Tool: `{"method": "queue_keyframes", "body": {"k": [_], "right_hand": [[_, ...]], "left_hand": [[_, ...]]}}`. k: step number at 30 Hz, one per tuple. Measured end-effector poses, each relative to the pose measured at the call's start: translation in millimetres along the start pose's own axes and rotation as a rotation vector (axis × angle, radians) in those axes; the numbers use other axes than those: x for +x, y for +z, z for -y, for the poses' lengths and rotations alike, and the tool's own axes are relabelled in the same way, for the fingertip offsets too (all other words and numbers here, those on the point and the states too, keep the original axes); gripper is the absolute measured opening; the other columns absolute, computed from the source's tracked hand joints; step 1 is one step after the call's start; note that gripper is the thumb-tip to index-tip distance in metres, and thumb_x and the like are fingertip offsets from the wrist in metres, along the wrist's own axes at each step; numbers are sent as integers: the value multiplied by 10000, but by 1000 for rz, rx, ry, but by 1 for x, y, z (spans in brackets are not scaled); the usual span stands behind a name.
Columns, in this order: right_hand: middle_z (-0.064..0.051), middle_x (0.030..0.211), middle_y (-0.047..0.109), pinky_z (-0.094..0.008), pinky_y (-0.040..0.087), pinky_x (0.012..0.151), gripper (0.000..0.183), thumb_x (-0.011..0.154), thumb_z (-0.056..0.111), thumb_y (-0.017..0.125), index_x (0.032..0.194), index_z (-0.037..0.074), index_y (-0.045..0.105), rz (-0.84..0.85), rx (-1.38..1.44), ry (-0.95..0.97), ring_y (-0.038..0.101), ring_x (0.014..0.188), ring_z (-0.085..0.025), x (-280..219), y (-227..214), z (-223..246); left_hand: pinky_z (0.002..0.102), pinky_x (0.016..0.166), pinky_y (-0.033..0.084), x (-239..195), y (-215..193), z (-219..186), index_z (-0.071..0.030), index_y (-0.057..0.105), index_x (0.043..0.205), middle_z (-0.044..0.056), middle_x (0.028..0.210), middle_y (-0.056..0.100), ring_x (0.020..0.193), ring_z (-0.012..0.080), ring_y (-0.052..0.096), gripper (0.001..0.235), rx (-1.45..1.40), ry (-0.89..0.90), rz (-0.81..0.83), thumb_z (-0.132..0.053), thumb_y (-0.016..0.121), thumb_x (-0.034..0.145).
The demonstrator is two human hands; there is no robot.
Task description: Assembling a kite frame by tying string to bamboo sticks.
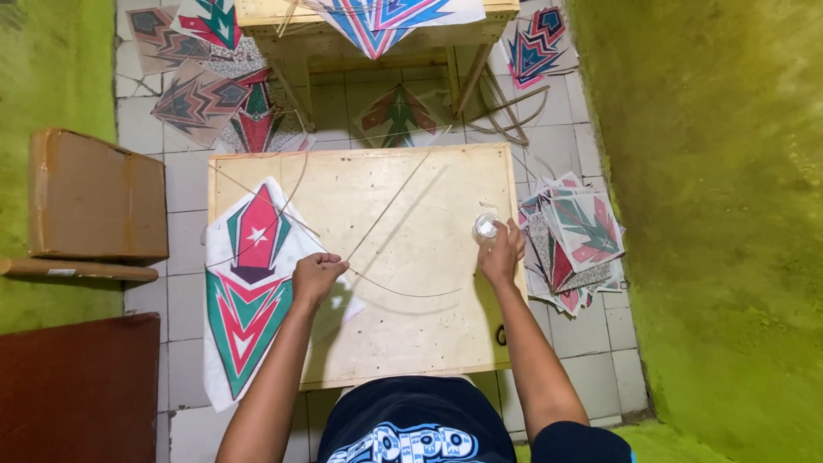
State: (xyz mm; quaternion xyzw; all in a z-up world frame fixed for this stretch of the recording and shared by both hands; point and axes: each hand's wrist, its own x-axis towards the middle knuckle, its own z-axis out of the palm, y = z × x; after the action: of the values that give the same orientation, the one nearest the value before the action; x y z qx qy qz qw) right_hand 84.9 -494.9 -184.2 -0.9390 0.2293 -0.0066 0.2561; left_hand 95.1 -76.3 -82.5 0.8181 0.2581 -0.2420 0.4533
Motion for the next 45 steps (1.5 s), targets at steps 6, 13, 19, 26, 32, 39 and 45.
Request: {"method": "queue_keyframes", "body": {"k": [6, 13, 19, 26, 32, 39, 45], "right_hand": [[-175, 1503, 408, -529, 259, 1162, 443, 975, 211, 558, 1405, 310, 594, -26, 40, -655, 344, 1425, -411, -96, -49, 157], [-89, 1658, 154, -619, 189, 1183, 512, 1038, 312, 469, 1517, 470, 382, 325, -179, -709, 170, 1512, -375, -122, -30, 208], [-75, 1669, 152, -629, 182, 1190, 492, 1054, 325, 417, 1524, 465, 371, 325, -289, -715, 175, 1522, -374, -110, -35, 213], [-91, 1661, 161, -620, 205, 1173, 483, 1038, 326, 473, 1504, 443, 427, 229, -265, -698, 174, 1503, -381, -118, -30, 213], [-52, 1670, 144, -603, 212, 1181, 479, 1023, 302, 456, 1476, 459, 439, 246, -237, -779, 173, 1509, -358, -140, -21, 212], [-66, 1675, 129, -621, 191, 1184, 463, 1037, 354, 466, 1492, 439, 453, 191, -270, -598, 168, 1507, -379, -110, -41, 208], [-59, 1662, 143, -614, 179, 1185, 453, 1048, 396, 442, 1494, 473, 426, 222, -261, -677, 154, 1506, -369, -123, -33, 206]], "left_hand": [[318, 829, 542, -11, 6, -6, -165, 799, 1047, -22, 859, 804, 934, 183, 740, 371, -3, 4, -4, -357, 841, 732], [294, 804, 525, -15, 1, -5, -161, 800, 1034, -38, 826, 796, 887, 152, 726, 379, -10, 30, 23, -362, 844, 716], [293, 778, 523, -16, -7, -5, -174, 798, 998, -43, 791, 787, 843, 150, 722, 345, -20, 58, 9, -337, 847, 698], [292, 788, 525, -24, -11, -6, -184, 802, 989, -53, 788, 787, 856, 156, 729, 339, -17, 70, 8, -339, 839, 689], [296, 799, 524, -28, -12, -6, -185, 804, 1004, -50, 809, 791, 867, 156, 730, 346, -6, 77, 18, -341, 829, 696], [305, 799, 521, -26, -12, 7, -176, 804, 1004, -35, 810, 793, 863, 166, 724, 349, -17, 91, 23, -323, 829, 688], [300, 808, 509, -34, -17, 4, -174, 802, 1039, -25, 850, 804, 890, 173, 731, 376, 4, 89, 45, -355, 829, 711]]}}
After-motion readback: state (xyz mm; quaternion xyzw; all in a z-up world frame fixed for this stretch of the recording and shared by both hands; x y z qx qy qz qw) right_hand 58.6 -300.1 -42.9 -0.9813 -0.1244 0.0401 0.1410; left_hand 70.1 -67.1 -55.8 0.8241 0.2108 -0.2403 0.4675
